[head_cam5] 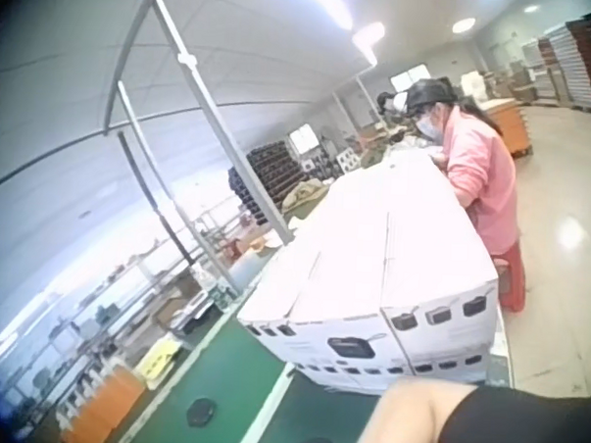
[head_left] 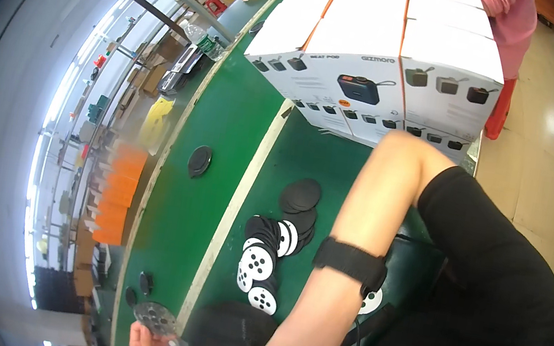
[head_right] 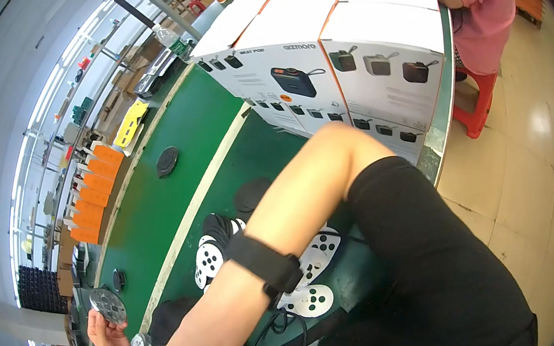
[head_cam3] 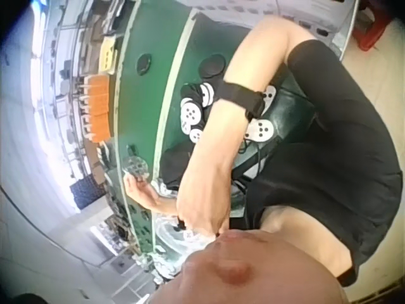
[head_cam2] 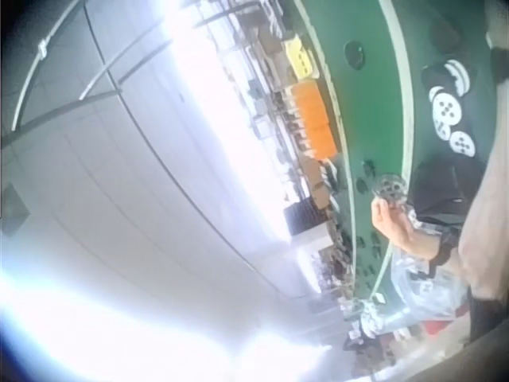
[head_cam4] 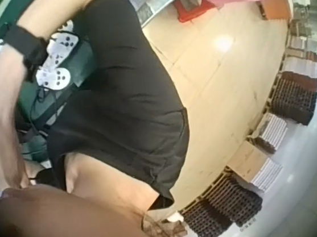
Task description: The person is assembling small circular plastic and rubber components at a workbench in a workshop.
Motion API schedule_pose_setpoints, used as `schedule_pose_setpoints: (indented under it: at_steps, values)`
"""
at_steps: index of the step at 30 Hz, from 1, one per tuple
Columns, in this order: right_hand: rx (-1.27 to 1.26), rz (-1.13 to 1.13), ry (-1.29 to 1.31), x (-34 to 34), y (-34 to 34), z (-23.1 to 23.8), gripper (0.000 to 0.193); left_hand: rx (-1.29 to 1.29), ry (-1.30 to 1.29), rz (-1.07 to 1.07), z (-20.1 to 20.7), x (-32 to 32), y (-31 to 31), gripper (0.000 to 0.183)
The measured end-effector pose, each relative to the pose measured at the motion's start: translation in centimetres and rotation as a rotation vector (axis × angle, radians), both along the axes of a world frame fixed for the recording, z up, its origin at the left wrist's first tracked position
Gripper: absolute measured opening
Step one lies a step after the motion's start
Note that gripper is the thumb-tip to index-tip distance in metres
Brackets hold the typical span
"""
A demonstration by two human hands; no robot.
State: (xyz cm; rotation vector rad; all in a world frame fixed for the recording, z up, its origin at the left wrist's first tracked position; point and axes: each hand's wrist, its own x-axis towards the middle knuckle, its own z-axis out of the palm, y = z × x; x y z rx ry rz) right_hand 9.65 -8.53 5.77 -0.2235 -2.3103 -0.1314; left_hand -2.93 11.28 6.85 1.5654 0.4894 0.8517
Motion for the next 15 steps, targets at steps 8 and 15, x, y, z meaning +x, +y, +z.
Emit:
schedule_pose_setpoints:
  at_steps: [8, 15]
  values:
    - [-0.490, 0.204, 0.112, -4.4, 2.9, -1.1, 0.016, -0.082, 0.000, 0.025, -0.6, 1.0, -0.2, 0.009]
    - [-0.600, 0.317, 0.159, -5.7, 3.5, -1.7, 0.014, 0.048, 0.028, -0.104, -1.8, 1.6, 0.7, 0.012]
